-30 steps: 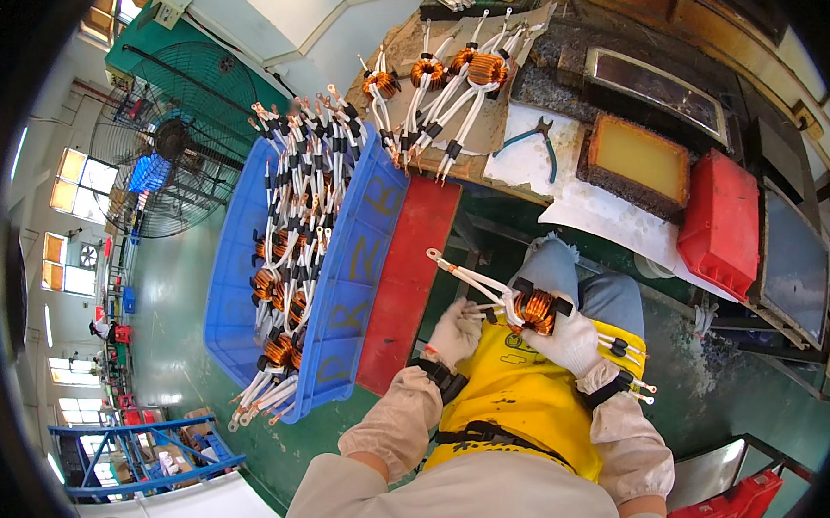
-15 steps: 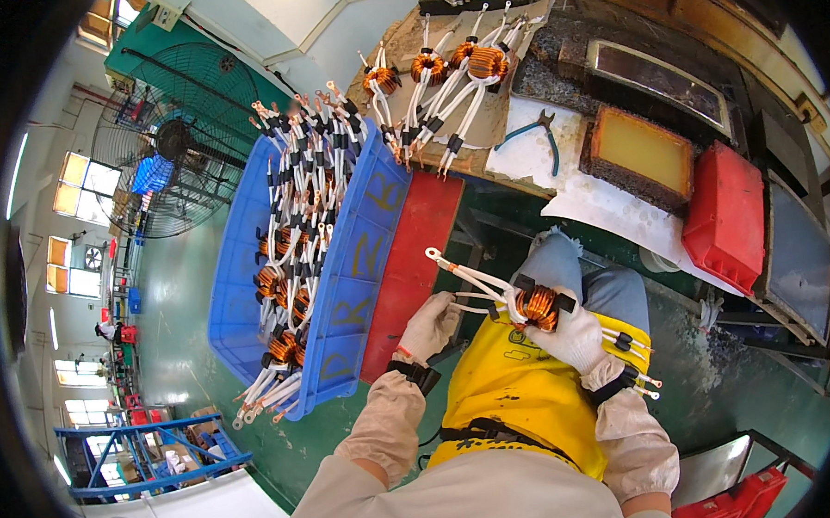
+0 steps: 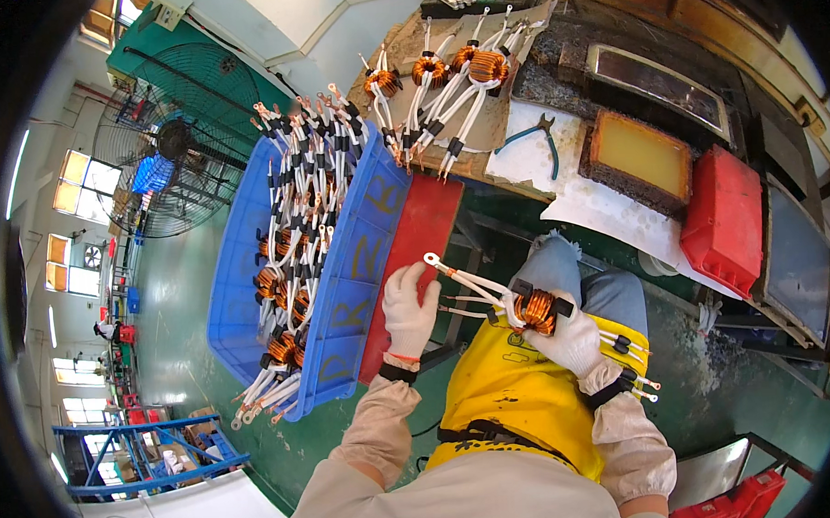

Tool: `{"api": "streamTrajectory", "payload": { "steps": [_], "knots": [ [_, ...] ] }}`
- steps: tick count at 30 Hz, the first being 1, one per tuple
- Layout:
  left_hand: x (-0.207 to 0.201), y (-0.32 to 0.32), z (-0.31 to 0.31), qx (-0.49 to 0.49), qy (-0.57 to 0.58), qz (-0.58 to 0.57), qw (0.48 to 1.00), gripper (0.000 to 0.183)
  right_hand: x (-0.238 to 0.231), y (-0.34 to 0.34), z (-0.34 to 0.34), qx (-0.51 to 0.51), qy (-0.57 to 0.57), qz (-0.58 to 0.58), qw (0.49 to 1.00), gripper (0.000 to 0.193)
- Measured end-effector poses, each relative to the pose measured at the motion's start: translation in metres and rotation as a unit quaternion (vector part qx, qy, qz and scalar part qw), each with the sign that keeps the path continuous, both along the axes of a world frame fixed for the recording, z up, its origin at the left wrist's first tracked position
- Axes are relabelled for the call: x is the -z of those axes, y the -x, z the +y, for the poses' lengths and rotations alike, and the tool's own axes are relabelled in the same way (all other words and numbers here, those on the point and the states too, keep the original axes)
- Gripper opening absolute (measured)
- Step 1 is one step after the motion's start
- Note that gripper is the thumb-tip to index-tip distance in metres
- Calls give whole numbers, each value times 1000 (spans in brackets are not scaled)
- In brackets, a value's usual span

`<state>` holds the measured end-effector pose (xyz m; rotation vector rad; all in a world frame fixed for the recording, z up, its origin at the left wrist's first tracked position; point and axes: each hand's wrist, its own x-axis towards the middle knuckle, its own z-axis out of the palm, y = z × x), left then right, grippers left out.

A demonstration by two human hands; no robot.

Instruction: Manually assemble and dip metal coil components in a fabrication setting.

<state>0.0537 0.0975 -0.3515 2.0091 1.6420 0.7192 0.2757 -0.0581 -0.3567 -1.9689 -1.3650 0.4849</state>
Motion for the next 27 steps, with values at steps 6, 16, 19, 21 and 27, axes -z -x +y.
{"api": "streamTrajectory", "payload": {
  "steps": [6,16,19,21,27],
  "knots": [
    [-24,-21,39,395,-296,182,850,51,-2,3,0,1,-21,-5,1000,60],
    [30,-6,14,320,-113,216,916,34,7,-6,1,2,108,-13,994,69],
    [7,-16,19,308,-136,175,925,48,-14,-12,4,-12,139,0,990,69],
    [-23,-23,17,268,-187,151,933,72,-32,-21,5,-9,147,0,989,69],
    [-36,-23,24,114,-115,-26,986,79,-81,-59,-15,65,-30,-50,996,67]
  ]
}}
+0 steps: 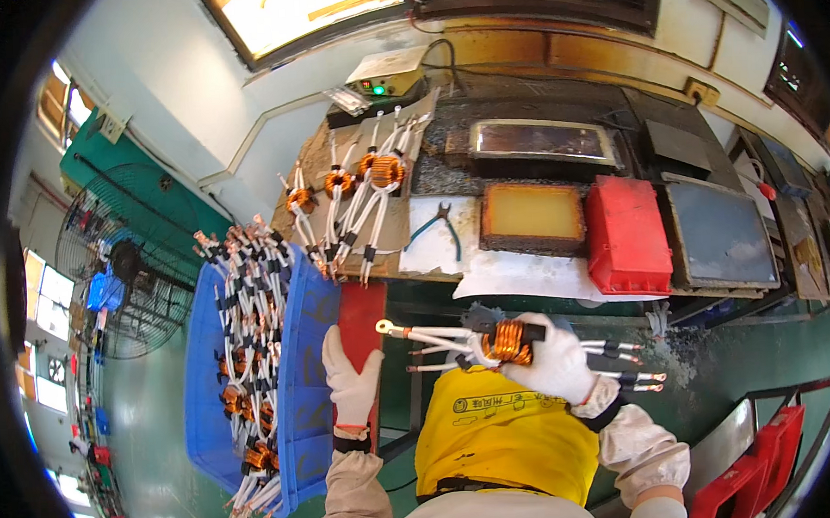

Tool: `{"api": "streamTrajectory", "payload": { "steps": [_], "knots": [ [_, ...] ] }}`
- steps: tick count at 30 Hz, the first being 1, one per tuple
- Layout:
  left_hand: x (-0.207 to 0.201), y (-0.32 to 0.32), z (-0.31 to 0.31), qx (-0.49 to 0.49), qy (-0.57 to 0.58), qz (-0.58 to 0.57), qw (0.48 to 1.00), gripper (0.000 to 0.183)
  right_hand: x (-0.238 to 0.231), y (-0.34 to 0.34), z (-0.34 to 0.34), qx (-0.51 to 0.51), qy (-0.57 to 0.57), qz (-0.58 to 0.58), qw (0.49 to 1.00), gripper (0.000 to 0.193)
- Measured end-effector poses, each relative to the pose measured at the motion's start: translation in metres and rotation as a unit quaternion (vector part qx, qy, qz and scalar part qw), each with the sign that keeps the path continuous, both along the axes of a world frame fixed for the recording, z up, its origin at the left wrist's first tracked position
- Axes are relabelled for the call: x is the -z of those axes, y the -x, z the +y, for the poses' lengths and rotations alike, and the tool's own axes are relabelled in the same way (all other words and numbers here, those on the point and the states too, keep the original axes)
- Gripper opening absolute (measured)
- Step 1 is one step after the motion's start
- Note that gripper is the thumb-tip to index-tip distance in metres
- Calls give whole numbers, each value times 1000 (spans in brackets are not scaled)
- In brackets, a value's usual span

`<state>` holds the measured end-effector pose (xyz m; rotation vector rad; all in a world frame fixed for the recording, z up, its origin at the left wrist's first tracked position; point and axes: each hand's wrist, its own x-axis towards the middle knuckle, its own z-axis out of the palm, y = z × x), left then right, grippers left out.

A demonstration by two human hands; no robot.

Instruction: Manually assemble and dip metal coil components in a fabrication setting.

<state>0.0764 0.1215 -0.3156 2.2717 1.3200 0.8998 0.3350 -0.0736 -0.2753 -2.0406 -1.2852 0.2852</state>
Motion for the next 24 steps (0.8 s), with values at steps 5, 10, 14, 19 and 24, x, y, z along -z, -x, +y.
{"api": "streamTrajectory", "payload": {
  "steps": [5,10,14,19,24],
  "knots": [
    [2,-28,-8,50,111,-29,992,57,-50,-59,-29,81,-36,-44,995,60],
    [-8,-92,-36,261,165,-54,950,28,-53,-124,-48,187,-32,-65,980,61],
    [-38,-161,-56,432,172,-101,879,26,-46,-164,-54,243,-24,-54,968,65],
    [-44,-267,-71,445,-47,-74,891,43,-17,-195,-46,255,-14,-44,966,66],
    [-35,-380,-77,324,-242,3,915,39,-12,-209,-40,230,-33,-85,969,63]
  ]
}}
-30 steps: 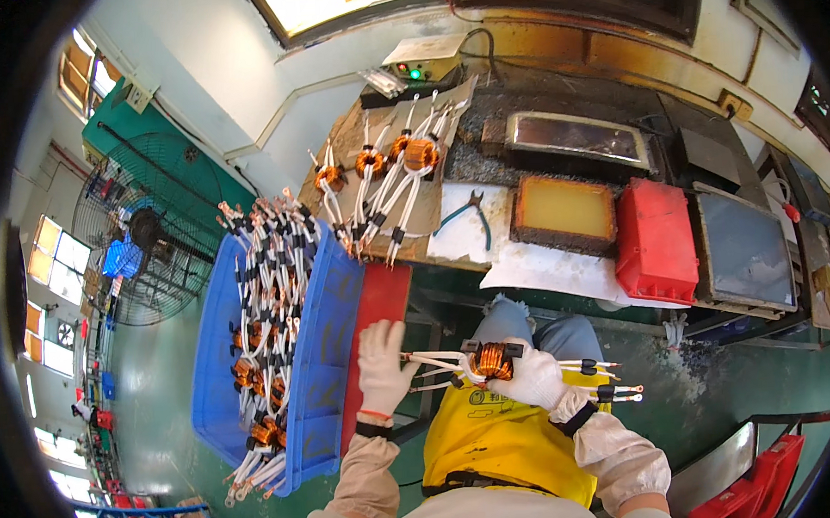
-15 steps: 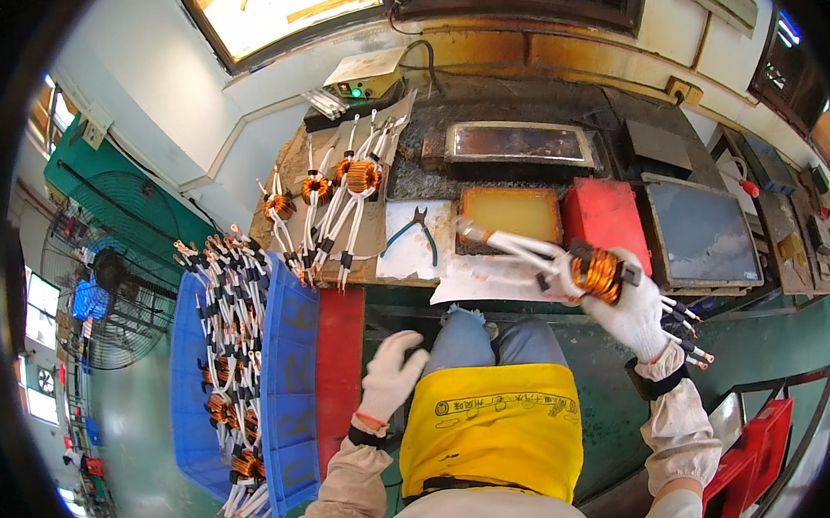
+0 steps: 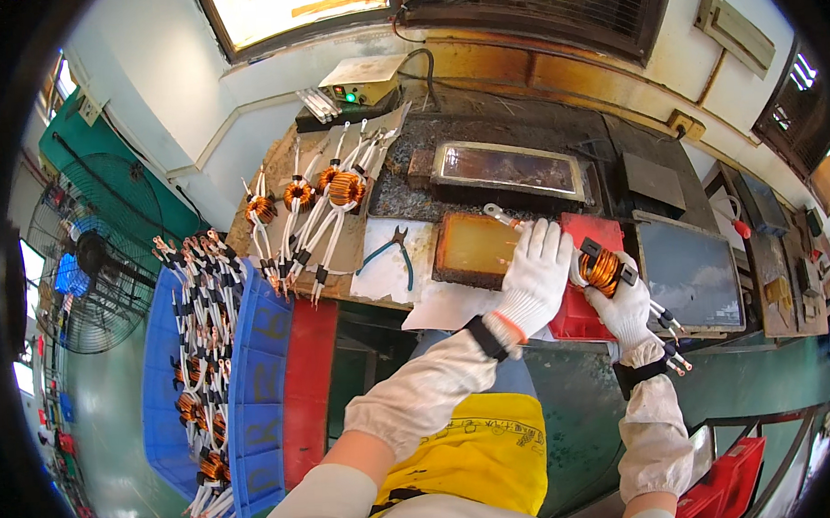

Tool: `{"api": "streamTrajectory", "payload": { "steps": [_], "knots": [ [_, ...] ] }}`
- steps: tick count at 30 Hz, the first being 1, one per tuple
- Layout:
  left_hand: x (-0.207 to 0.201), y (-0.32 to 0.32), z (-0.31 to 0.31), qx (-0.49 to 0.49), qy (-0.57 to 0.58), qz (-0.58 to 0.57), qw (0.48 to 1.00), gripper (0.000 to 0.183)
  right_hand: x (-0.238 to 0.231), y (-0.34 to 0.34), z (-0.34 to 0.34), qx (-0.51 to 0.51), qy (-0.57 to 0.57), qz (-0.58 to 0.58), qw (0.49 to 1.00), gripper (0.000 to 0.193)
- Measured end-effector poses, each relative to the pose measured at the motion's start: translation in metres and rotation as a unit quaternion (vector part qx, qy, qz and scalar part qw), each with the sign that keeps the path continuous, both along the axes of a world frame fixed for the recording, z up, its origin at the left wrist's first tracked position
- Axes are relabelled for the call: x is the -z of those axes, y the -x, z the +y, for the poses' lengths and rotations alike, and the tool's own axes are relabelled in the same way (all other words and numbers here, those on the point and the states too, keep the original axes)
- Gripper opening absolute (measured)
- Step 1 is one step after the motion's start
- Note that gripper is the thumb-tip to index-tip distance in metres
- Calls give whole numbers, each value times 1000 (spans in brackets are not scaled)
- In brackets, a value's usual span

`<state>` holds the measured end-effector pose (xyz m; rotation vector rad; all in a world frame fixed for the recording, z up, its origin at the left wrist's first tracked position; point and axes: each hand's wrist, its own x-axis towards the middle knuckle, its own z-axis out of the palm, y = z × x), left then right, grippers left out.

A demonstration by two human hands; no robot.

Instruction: Manually assemble and dip metal coil components in a fabrication setting.

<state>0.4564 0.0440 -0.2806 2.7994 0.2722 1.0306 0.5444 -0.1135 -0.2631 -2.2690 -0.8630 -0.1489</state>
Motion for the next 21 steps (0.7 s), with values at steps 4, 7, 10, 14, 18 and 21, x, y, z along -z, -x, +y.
{"api": "streamTrajectory", "payload": {
  "steps": [4,7,10,14,18,21],
  "knots": [
    [9,-24,1,-65,-26,42,997,38,-9,12,22,-7,-55,43,998,56],
    [14,-29,-4,-78,-36,41,995,37,2,2,19,-22,-57,-17,998,55],
    [15,-31,-5,-86,-17,27,996,34,7,-1,20,-18,-69,-7,997,54],
    [15,-37,1,-63,24,63,996,33,-4,6,26,12,-68,43,997,53],
    [24,-39,7,-52,19,24,998,35,-18,17,35,50,-58,128,989,52],
    [22,-33,6,-42,24,7,999,37,-10,9,29,42,-36,82,995,53]
  ]
}}
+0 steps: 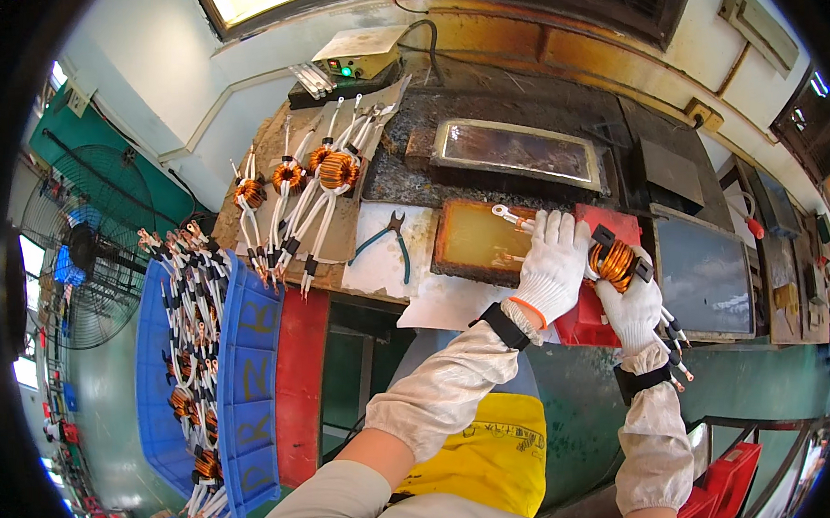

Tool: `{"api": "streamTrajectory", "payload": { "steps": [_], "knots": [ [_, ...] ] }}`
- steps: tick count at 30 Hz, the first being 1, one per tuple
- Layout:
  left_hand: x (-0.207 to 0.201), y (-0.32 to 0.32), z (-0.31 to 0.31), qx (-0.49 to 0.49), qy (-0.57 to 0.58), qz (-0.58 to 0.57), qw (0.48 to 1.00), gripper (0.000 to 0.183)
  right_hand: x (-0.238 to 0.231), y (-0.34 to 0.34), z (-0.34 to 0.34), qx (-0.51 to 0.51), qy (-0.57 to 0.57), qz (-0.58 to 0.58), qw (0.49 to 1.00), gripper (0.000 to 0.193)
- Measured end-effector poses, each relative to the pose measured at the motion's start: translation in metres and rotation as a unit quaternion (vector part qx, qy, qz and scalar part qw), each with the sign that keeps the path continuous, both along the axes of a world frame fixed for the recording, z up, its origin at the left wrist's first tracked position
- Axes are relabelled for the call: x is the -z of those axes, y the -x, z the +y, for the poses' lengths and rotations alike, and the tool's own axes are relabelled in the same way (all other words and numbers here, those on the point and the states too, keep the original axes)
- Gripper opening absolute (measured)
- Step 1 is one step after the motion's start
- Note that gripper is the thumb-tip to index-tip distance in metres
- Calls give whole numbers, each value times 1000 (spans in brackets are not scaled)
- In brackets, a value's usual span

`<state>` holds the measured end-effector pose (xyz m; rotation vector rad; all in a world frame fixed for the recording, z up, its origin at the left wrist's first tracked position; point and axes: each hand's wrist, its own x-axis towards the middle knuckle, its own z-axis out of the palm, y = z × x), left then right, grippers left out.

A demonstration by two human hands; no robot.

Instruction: Manually assemble and dip metal coil components in a fabrication setting.

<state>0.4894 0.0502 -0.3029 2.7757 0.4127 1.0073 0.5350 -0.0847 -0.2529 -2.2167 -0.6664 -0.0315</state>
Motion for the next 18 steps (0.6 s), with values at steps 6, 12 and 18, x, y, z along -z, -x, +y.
{"api": "streamTrajectory", "payload": {
  "steps": [6,12,18],
  "knots": [
    [3,-1,1,-16,-21,14,1000,36,1,-5,-1,-35,26,-71,996,52],
    [6,-1,0,-22,-32,-18,999,33,1,-7,-2,-32,35,-89,995,50],
    [9,-1,4,-10,-16,-36,999,31,2,-9,-1,-34,43,-85,995,49]
  ]
}}
